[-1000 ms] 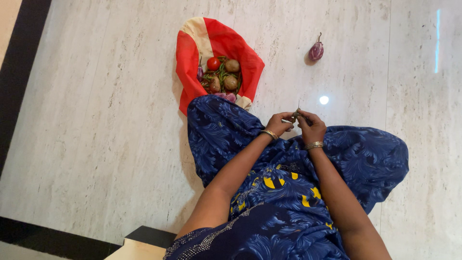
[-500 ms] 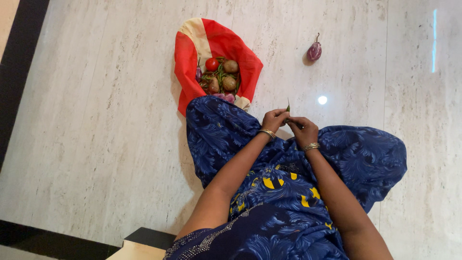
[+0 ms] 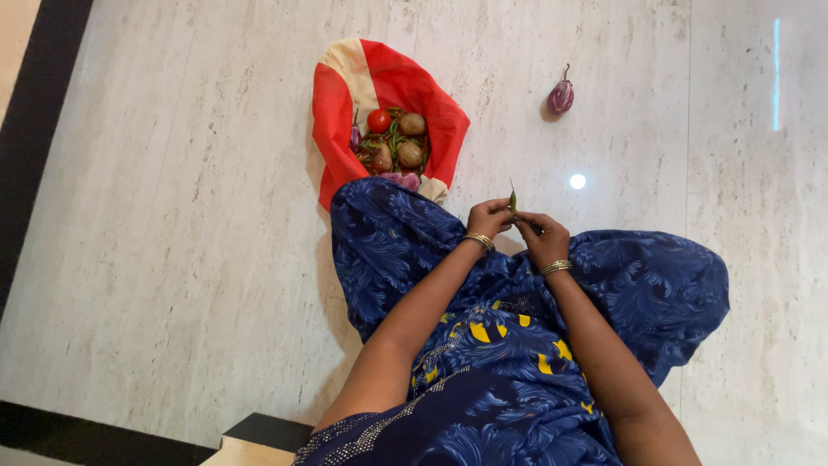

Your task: The person sits on the floor and sorts vegetables from a red cloth bag onto the floor. They handle green chilies, potatoes, eggplants, and a tomato, placing them into a pile on the floor.

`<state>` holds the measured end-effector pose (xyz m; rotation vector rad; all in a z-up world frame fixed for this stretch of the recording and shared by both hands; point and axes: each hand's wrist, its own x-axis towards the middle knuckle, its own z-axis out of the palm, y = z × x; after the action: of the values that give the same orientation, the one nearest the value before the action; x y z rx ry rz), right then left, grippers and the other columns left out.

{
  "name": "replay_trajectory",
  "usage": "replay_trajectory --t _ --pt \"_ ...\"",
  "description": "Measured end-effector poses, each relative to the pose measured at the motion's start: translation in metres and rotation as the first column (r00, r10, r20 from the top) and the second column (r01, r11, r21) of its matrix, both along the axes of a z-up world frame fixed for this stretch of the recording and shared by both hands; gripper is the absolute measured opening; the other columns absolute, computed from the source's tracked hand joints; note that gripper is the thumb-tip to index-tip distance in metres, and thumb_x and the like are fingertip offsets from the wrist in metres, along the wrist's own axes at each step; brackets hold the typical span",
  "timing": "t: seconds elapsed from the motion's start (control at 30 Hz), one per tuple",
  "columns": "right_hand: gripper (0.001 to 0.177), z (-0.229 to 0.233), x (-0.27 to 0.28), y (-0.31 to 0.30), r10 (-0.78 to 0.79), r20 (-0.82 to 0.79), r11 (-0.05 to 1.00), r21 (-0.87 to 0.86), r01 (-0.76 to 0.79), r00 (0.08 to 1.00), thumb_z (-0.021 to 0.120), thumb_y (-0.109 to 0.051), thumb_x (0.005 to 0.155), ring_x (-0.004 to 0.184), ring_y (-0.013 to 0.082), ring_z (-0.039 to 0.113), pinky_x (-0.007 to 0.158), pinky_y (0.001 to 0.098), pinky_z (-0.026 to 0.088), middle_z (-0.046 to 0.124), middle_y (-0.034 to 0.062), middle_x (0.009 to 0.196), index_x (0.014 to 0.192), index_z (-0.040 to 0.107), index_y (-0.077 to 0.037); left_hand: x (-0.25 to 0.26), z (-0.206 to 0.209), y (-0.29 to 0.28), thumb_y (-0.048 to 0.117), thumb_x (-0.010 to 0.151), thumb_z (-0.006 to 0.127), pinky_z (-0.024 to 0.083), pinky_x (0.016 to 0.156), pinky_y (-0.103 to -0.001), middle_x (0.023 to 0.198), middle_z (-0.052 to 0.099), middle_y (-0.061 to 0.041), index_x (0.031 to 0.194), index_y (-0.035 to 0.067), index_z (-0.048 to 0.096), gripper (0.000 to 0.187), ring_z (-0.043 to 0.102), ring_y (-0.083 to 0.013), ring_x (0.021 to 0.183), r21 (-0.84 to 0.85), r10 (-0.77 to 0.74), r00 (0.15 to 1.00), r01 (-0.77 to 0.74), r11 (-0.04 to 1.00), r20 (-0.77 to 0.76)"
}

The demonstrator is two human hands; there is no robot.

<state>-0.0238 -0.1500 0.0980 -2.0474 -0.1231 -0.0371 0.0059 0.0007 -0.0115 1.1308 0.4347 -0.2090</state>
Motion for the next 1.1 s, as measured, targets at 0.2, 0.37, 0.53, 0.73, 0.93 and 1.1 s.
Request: replay_trajectory --t 0.2,0.37,0.53,0.73,0.93,1.1 --pt "0.019 0.005 0.005 0.001 -0.059 -0.084 0.997 0.035 0.062 0.995 0.079 -0.017 0.091 0.081 0.0114 0.075 0.073 0.0261 0.058 0.079 0.0066 0.091 0.108 0.080 -0.011 0.005 0.008 -0.002 0.003 0.089 0.070 0.060 0.071 -0.026 0.098 0.076 -0.009 0.114 0.000 0.070 0.025 0.073 -0.0146 0.082 -0.004 0.011 0.997 -0.011 1.000 0.079" --pt "0.019 0.001 0.006 -0.001 -0.065 -0.031 0.998 0.017 0.066 0.997 0.080 -0.017 0.089 0.082 0.0125 0.075 0.074 0.0264 0.058 0.079 0.0067 0.094 0.107 0.079 -0.010 0.006 0.016 -0.003 0.005 0.089 0.061 0.057 0.072 -0.024 0.098 0.078 -0.012 0.116 0.004 0.078 0.033 0.070 -0.0126 0.082 0.159 -0.077 0.993 0.062 0.985 0.091" --pt "0.020 0.006 0.008 0.000 -0.073 -0.053 0.997 0.009 0.073 0.996 0.079 -0.016 0.090 0.082 0.0127 0.075 0.074 0.0269 0.058 0.080 0.0069 0.097 0.109 0.080 -0.011 0.033 0.010 -0.009 0.013 0.081 0.064 0.058 0.086 -0.035 0.108 0.077 -0.016 0.117 0.005 0.077 0.039 0.074 -0.0255 0.094 0.685 -0.155 0.969 -0.020 0.728 0.193" --pt "0.021 0.015 0.012 -0.005 -0.097 -0.130 0.985 0.130 0.114 0.987 0.076 -0.014 0.091 0.080 0.0081 0.072 0.070 0.0244 0.058 0.080 0.0040 0.100 0.112 0.079 -0.009 0.082 0.010 -0.016 0.014 0.081 0.060 0.048 0.102 -0.045 0.148 0.056 -0.015 0.119 0.003 0.071 0.041 0.056 -0.0421 0.121 0.925 -0.283 0.959 0.099 0.367 0.009" --pt "0.022 0.012 0.023 -0.015 -0.136 -0.185 0.970 0.175 0.169 0.973 0.075 -0.013 0.092 0.079 0.0053 0.072 0.066 0.0230 0.059 0.080 0.0025 0.098 0.113 0.079 -0.009 0.092 0.023 -0.029 0.017 0.077 0.064 0.051 0.098 -0.045 0.152 0.047 -0.014 0.127 0.004 0.063 0.052 0.055 -0.0385 0.120 0.969 -0.374 0.918 0.202 0.142 -0.136" --pt "0.023 0.003 0.025 -0.016 -0.133 -0.221 0.976 0.140 0.167 0.966 0.076 -0.014 0.092 0.076 0.0066 0.071 0.066 0.0233 0.059 0.080 0.0038 0.094 0.114 0.079 -0.010 0.096 0.046 -0.012 0.018 0.079 0.064 0.050 0.098 -0.048 0.148 0.051 -0.015 0.125 0.017 0.069 0.047 0.056 -0.0381 0.121 0.979 -0.420 0.907 0.121 0.164 -0.042"
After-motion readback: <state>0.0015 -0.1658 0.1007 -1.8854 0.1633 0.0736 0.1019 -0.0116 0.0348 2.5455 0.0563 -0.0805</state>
